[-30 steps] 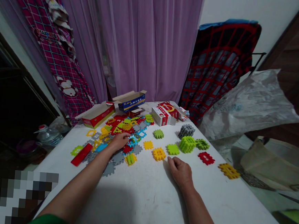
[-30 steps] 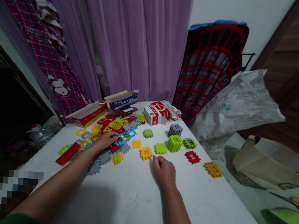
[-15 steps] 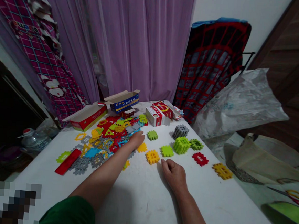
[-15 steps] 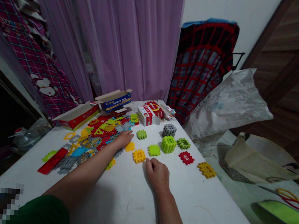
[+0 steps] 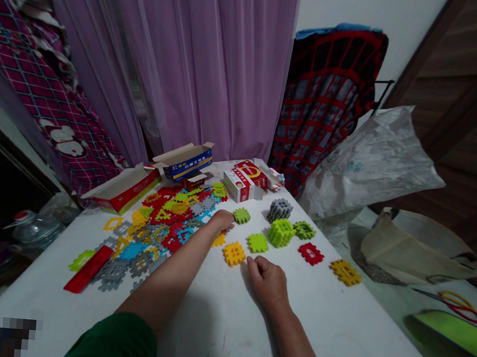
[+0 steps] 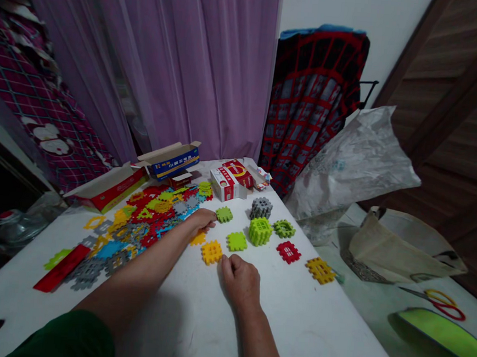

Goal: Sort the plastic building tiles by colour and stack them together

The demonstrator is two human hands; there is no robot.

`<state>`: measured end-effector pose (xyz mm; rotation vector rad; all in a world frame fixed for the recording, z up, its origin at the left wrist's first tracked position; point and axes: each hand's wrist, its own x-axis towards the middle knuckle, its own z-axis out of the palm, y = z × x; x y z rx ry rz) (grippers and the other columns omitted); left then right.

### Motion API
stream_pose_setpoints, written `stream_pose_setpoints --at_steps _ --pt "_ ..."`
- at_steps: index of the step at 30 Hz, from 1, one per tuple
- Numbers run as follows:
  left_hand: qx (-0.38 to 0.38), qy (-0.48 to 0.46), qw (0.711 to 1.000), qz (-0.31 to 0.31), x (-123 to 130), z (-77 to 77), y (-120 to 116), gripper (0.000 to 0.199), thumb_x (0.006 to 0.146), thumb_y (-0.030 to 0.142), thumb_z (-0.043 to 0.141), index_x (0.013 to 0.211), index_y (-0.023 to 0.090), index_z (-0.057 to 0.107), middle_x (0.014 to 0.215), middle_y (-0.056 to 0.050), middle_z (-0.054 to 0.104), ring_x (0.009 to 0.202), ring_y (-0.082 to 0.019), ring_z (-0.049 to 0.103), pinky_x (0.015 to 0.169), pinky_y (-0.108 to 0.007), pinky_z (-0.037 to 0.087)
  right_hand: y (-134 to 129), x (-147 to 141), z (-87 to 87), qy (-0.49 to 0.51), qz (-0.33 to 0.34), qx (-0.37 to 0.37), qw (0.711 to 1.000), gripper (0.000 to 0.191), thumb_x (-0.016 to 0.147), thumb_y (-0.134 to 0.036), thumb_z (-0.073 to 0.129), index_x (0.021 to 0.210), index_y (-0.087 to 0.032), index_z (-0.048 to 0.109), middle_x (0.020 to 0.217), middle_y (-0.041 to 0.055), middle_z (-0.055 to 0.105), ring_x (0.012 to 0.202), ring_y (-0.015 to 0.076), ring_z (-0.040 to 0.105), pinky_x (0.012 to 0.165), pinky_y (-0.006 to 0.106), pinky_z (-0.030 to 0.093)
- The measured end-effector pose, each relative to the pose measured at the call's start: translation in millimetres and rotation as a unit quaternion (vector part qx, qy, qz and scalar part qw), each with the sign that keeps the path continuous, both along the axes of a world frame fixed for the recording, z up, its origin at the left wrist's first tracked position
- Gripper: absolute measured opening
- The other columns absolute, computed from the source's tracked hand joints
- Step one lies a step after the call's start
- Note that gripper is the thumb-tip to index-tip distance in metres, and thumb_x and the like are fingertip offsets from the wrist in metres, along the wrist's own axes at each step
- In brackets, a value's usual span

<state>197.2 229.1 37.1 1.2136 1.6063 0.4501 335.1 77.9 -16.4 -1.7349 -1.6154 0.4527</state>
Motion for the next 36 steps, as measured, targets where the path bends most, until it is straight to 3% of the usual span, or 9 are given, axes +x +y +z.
stream_pose_setpoints --at_steps 4,10,13,19,21,23,26,30,36 --pt "0.018 0.001 1.0 -0.008 14 -2.5 1 0.037 0.093 0.037 0.059 0.123 0.016 0.058 0.121 -0.01 0.062 0.102 -0.021 0.063 0.086 -0.042 0.055 1 0 -0.5 -0.005 0.003 0.0 1.0 0.049 0.088 -0.054 0.038 0.052 -0.022 0.045 0.046 -0.0021 0.045 0.047 0.0109 0.037 0.052 0.026 0.023" --pt "0.095 0.052 0.994 -0.032 16 -10.9 -2 0.028 0.094 0.026 0.051 0.116 0.015 0.065 0.102 -0.009 0.073 0.083 -0.015 0.069 0.064 -0.023 0.053 1 2 -6.7 0.0 0.003 0.004 1.0 0.049 0.088 -0.057 0.039 0.053 -0.022 0.047 0.047 -0.0018 0.048 0.048 0.0116 0.04 0.053 0.026 0.026" --pt "0.145 0.103 0.982 -0.064 -19 -3.2 -11 0.031 0.088 0.02 0.053 0.116 0.019 0.068 0.11 -0.006 0.073 0.096 -0.016 0.068 0.078 -0.024 0.054 1 2 -6.8 0.003 0.003 0.007 1.0 0.05 0.087 -0.058 0.039 0.053 -0.022 0.047 0.047 -0.0016 0.047 0.048 0.0116 0.039 0.053 0.026 0.027" --pt "0.195 0.206 0.945 -0.165 -136 41.5 -37 0.043 0.072 0.005 0.053 0.103 0.025 0.076 0.115 0.001 0.073 0.115 -0.019 0.061 0.105 -0.028 0.042 0 2 1.6 -0.012 0.016 -0.017 1.0 0.048 0.085 -0.057 0.038 0.054 -0.022 0.047 0.047 -0.0011 0.047 0.049 0.012 0.041 0.053 0.026 0.025" --pt "0.21 0.291 0.886 -0.294 -162 48.6 -44 0.052 0.072 0.005 0.051 0.114 0.027 0.071 0.123 0.002 0.07 0.118 -0.018 0.06 0.107 -0.029 0.04 0 2 2.7 -0.016 0.012 -0.021 1.0 0.048 0.085 -0.057 0.038 0.054 -0.022 0.049 0.048 -0.0007 0.047 0.049 0.0125 0.043 0.053 0.026 0.025" --pt "0.218 0.339 0.839 -0.367 -174 48.0 -51 0.06 0.07 0.007 0.053 0.126 0.027 0.065 0.134 0.0 0.064 0.124 -0.019 0.056 0.109 -0.03 0.038 0 2 2.2 -0.019 0.012 -0.017 1.0 0.048 0.084 -0.058 0.038 0.054 -0.022 0.049 0.048 -0.0004 0.048 0.049 0.0125 0.043 0.053 0.026 0.025" --pt "0.231 0.373 0.807 -0.396 -176 40.5 -55 0.069 0.071 0.011 0.057 0.137 0.029 0.055 0.142 -0.003 0.057 0.13 -0.022 0.051 0.111 -0.032 0.035 -1 2 0.8 -0.026 0.012 -0.006 1.0 0.048 0.084 -0.058 0.039 0.054 -0.022 0.049 0.048 -0.0002 0.048 0.049 0.0123 0.043 0.052 0.026 0.025" --pt "0.227 0.399 0.799 -0.389 -169 36.8 -50 0.066 0.072 0.014 0.058 0.134 0.035 0.058 0.133 -0.002 0.063 0.123 -0.024 0.055 0.106 -0.034 0.039 -1 2 1.1 -0.036 0.015 -0.003 0.999 0.048 0.084 -0.058 0.038 0.053 -0.022 0.048 0.047 -0.0001 0.048 0.048 0.0125 0.043 0.053 0.026 0.025" --pt "0.207 0.413 0.792 -0.4 -161 46.8 -44 0.065 0.066 0.02 0.065 0.129 0.036 0.062 0.126 -0.005 0.065 0.119 -0.03 0.056 0.101 -0.038 0.041 -1 3 1.4 -0.038 0.015 -0.004 0.999 0.05 0.084 -0.06 0.037 0.053 -0.022 0.047 0.046 -0.0005 0.048 0.048 0.0126 0.043 0.052 0.026 0.025"
